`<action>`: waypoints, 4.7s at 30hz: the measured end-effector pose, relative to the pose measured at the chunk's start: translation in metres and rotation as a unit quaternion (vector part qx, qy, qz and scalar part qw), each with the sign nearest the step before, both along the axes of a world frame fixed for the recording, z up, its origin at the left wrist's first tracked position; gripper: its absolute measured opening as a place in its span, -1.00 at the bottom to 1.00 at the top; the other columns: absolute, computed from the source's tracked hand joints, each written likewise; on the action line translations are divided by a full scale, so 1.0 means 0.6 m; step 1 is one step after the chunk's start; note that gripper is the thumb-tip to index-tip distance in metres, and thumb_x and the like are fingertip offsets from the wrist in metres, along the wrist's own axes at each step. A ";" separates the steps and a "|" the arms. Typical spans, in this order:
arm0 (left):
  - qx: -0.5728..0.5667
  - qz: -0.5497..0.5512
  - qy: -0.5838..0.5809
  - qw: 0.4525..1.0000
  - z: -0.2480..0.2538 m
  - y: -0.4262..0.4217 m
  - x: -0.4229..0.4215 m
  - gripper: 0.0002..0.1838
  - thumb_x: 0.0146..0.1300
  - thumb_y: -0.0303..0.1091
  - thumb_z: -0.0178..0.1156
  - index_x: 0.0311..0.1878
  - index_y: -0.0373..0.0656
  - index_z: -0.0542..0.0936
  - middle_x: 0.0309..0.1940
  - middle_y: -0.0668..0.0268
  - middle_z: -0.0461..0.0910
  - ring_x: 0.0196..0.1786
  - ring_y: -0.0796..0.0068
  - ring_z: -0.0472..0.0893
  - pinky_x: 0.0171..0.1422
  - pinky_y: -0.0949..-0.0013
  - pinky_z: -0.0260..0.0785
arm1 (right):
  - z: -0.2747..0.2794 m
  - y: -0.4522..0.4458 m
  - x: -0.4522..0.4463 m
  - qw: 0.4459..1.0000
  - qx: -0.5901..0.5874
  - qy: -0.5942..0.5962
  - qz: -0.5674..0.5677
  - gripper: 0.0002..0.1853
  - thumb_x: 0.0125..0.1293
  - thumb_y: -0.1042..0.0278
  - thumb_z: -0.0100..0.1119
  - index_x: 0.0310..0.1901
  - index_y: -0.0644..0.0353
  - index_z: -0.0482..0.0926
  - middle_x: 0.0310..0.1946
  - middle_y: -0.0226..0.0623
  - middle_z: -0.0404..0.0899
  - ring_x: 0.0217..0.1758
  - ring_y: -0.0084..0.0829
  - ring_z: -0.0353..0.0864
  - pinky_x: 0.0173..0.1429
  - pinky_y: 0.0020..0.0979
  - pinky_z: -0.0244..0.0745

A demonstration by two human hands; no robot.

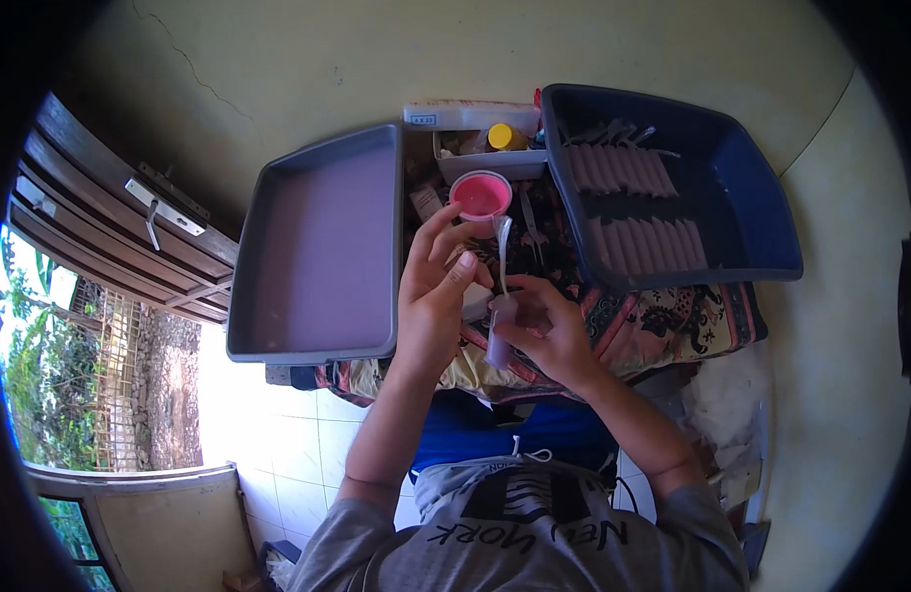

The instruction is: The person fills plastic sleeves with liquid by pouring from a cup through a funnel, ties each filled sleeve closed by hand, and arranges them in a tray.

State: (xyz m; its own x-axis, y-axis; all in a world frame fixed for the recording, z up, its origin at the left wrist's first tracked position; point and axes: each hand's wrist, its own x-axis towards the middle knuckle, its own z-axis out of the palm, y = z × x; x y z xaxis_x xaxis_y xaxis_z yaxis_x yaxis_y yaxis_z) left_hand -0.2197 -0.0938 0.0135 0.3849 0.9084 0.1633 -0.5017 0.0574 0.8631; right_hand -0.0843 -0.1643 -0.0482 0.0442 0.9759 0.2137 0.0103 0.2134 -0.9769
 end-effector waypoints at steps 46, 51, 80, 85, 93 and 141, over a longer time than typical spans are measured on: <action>0.132 -0.119 0.111 0.978 -0.026 -0.001 0.226 -0.58 0.07 -0.65 0.31 0.02 -0.29 0.44 -0.13 0.31 0.51 -0.19 0.62 0.55 -0.14 0.57 0.46 | 0.102 -0.024 0.210 0.977 0.077 0.083 -0.180 -0.53 0.28 0.44 0.19 0.14 0.39 0.25 -0.09 -0.15 0.54 -0.06 -0.50 0.56 -0.01 -0.48 0.47; 0.246 -0.096 0.232 0.936 -0.025 0.031 0.311 -0.57 -0.06 -0.52 0.41 -0.09 -0.30 0.49 -0.31 0.21 0.60 -0.26 0.47 0.62 -0.16 0.42 0.47 | 0.090 0.016 0.296 0.979 -0.006 0.024 -0.201 -0.46 0.24 0.47 0.19 0.21 0.37 0.23 -0.20 -0.15 0.58 -0.17 -0.46 0.60 -0.21 -0.46 0.53; 0.456 -0.355 0.573 0.581 -0.111 0.209 0.567 -0.54 0.08 -0.11 0.32 0.03 -0.09 0.59 0.00 0.10 0.59 0.09 0.14 0.55 0.17 0.22 0.36 | -0.058 0.219 0.672 0.823 -0.411 -0.349 -0.179 -0.53 -0.12 0.78 0.11 -0.06 0.33 0.55 -0.29 -0.10 0.66 -0.40 -0.28 0.69 -0.30 -0.33 0.63; 0.450 -0.357 0.591 0.566 -0.099 0.196 0.562 -0.58 0.08 -0.12 0.32 -0.02 -0.10 0.62 -0.05 0.11 0.61 0.06 0.16 0.57 0.13 0.22 0.38 | -0.039 0.198 0.646 0.779 -0.432 -0.398 -0.217 -0.79 0.01 0.70 0.12 -0.26 0.43 0.62 -0.35 -0.01 0.67 -0.43 -0.28 0.71 -0.33 -0.32 0.59; 0.470 -0.291 0.574 0.604 -0.110 0.197 0.559 -0.63 0.06 -0.15 0.33 -0.11 -0.16 0.65 -0.14 0.09 0.64 -0.01 0.12 0.60 0.08 0.19 0.41 | -0.054 0.209 0.645 0.756 -0.362 -0.491 -0.238 -0.61 -0.07 0.67 0.27 -0.12 0.18 0.65 -0.20 -0.07 0.67 -0.18 -0.24 0.71 -0.13 -0.29 0.61; 0.311 -0.069 0.331 0.888 0.015 0.166 0.436 -0.79 0.29 -0.38 0.15 -0.24 -0.38 0.63 -0.43 0.24 0.66 -0.35 0.65 0.59 -0.20 0.53 0.43 | 0.075 0.161 0.569 0.838 0.024 -0.420 -0.347 -0.61 0.11 0.48 0.25 0.04 0.22 0.55 -0.17 -0.04 0.62 -0.12 -0.15 0.63 0.01 -0.32 0.52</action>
